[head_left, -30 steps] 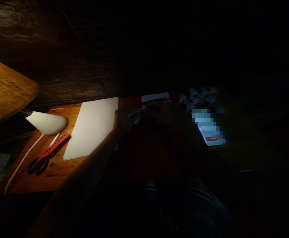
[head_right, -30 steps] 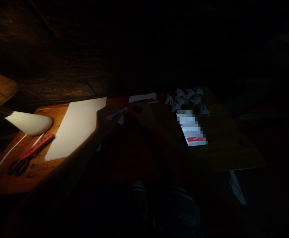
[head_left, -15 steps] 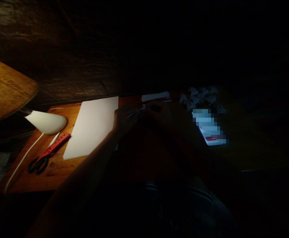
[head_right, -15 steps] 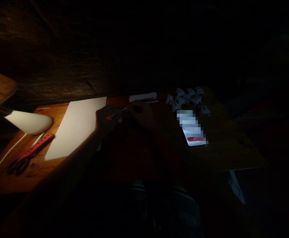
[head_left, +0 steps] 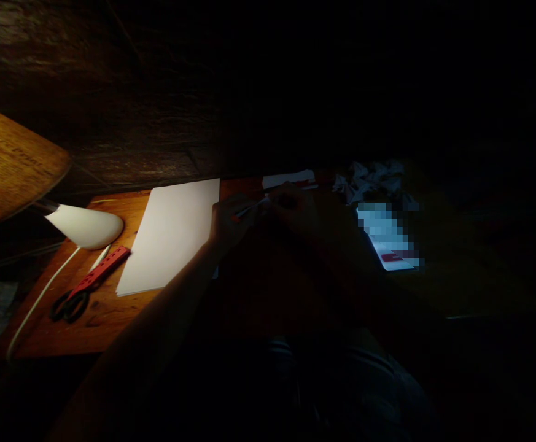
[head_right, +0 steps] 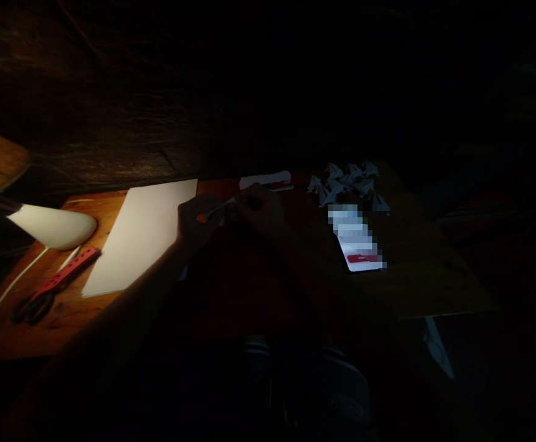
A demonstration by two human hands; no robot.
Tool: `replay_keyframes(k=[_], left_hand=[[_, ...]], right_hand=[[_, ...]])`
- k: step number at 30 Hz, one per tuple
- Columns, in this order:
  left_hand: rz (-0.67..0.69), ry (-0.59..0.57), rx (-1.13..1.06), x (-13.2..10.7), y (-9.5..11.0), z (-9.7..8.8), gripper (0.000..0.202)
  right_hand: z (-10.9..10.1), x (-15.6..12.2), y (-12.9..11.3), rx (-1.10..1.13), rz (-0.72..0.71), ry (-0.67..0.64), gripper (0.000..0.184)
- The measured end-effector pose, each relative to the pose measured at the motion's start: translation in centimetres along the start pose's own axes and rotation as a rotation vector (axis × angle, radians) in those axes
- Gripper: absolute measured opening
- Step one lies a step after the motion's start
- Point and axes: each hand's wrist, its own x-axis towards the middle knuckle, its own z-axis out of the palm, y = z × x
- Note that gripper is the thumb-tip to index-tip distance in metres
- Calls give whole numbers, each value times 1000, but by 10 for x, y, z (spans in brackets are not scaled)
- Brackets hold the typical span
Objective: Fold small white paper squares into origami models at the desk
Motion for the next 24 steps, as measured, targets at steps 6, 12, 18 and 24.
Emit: replay_keyframes(k=[6, 12, 18, 24], left_hand=[[-35, -28, 6, 2, 7, 0, 40], [-59, -55, -5, 2, 9, -1, 37], [-68, -90, -17, 0, 6, -1, 36], [-46, -101, -26, 0, 5, -2, 28]], right_hand=[[1, -1, -1, 59, 28, -24, 27], [3, 0, -2, 105, 9, 6, 41], [0, 0, -3, 37, 38, -9, 42], [-4, 2, 0, -21, -40, -112, 32]])
